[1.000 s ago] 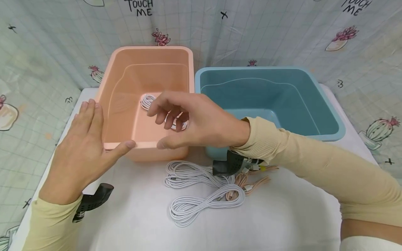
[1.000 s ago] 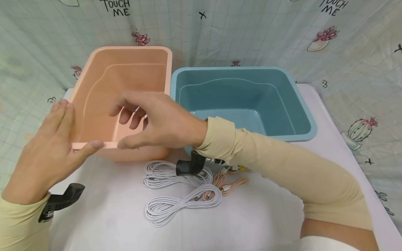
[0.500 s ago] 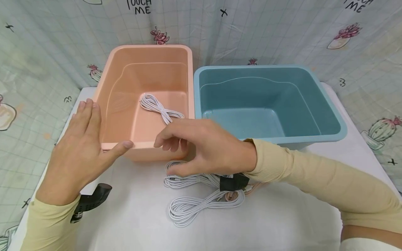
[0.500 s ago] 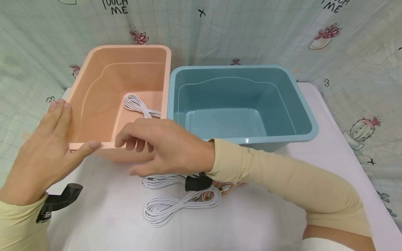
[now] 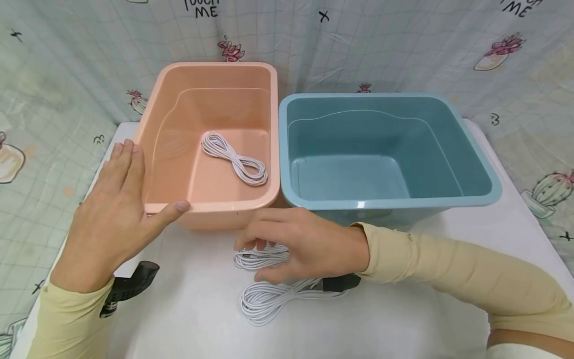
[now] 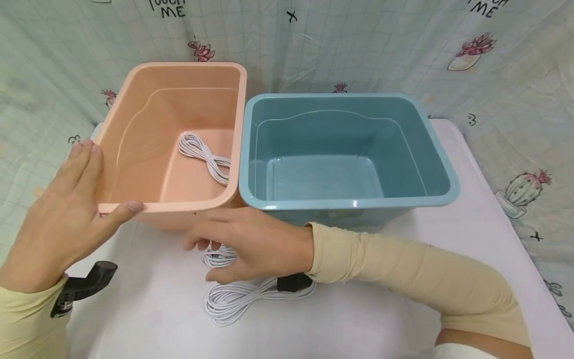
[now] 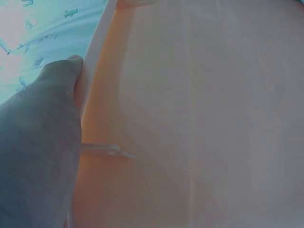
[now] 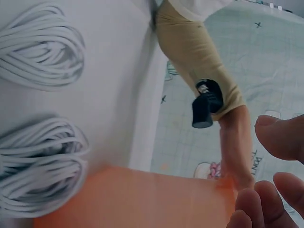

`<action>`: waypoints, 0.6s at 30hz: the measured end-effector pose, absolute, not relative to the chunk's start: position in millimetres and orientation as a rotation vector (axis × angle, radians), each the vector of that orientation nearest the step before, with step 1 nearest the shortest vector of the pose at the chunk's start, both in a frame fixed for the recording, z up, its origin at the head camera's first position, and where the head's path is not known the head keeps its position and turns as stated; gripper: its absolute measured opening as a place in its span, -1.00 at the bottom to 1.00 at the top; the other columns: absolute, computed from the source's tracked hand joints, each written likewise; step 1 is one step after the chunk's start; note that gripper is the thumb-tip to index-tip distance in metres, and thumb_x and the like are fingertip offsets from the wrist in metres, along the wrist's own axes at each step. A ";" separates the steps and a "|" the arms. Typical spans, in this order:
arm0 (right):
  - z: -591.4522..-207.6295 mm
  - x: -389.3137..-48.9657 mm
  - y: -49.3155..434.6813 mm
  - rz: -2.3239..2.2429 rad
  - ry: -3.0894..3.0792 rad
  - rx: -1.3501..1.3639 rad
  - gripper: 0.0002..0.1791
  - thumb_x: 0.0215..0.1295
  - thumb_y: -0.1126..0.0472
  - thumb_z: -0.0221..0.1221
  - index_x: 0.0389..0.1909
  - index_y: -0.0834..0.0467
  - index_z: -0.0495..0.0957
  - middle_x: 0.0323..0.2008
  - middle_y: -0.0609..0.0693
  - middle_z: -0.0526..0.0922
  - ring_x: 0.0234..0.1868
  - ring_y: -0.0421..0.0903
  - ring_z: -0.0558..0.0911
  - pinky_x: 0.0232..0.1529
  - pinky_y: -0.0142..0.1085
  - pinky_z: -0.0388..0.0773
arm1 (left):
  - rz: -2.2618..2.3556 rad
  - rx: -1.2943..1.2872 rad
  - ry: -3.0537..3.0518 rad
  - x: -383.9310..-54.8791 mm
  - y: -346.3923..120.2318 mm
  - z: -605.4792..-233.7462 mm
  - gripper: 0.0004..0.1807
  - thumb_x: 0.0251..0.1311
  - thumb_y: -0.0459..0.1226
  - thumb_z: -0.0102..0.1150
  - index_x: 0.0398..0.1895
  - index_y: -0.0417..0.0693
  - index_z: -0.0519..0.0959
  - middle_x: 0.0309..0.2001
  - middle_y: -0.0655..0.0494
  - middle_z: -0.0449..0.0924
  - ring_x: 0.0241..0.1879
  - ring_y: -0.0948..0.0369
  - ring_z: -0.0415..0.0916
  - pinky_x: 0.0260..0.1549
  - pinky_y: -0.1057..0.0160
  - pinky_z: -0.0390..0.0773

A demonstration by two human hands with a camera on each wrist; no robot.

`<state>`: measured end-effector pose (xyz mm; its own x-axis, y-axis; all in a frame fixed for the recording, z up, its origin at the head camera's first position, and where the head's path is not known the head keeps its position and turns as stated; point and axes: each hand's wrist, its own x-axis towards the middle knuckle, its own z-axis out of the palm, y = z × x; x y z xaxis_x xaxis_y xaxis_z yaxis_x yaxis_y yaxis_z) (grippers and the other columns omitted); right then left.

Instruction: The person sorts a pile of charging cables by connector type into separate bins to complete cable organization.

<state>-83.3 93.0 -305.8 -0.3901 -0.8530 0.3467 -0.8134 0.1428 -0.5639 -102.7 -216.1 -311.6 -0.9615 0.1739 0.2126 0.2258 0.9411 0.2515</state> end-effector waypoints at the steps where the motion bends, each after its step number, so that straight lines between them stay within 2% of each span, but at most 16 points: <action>1: -308.7 -83.2 93.8 -1.074 2.330 -1.706 -0.59 0.15 0.13 0.37 0.00 0.12 0.51 -0.09 -0.10 0.62 -0.18 -0.28 0.56 -0.07 -0.64 0.51 | -0.408 -0.302 -2.911 -102.8 -216.1 -311.6 0.19 0.13 0.33 0.07 0.55 -0.20 -0.21 0.59 -0.10 -0.30 0.58 -0.15 -0.25 0.41 -0.37 0.01; 12: -336.3 -82.8 100.0 -0.921 2.361 -1.614 -0.59 0.09 0.13 0.40 -0.03 0.06 0.55 -0.16 -0.16 0.59 -0.19 -0.31 0.54 -0.10 -0.68 0.47 | -0.409 -0.293 -2.933 -102.8 -215.6 -310.5 0.20 0.12 0.33 0.09 0.56 -0.19 -0.23 0.60 -0.06 -0.34 0.59 -0.13 -0.30 0.38 -0.41 0.00; 18: -351.9 -84.1 102.2 -0.888 2.352 -1.589 -0.55 0.07 0.08 0.42 -0.01 0.05 0.56 -0.16 -0.15 0.60 -0.19 -0.31 0.55 -0.11 -0.68 0.46 | -0.402 -0.305 -2.921 -102.3 -216.6 -310.8 0.21 0.11 0.33 0.09 0.55 -0.20 -0.21 0.60 -0.06 -0.33 0.60 -0.10 -0.29 0.44 -0.32 -0.02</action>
<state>-84.1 102.2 -351.9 -0.4190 -0.8889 0.1853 -0.7894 0.2558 -0.5580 -102.3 -216.6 -310.8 -0.9634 0.1771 0.2012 0.2248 0.9425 0.2471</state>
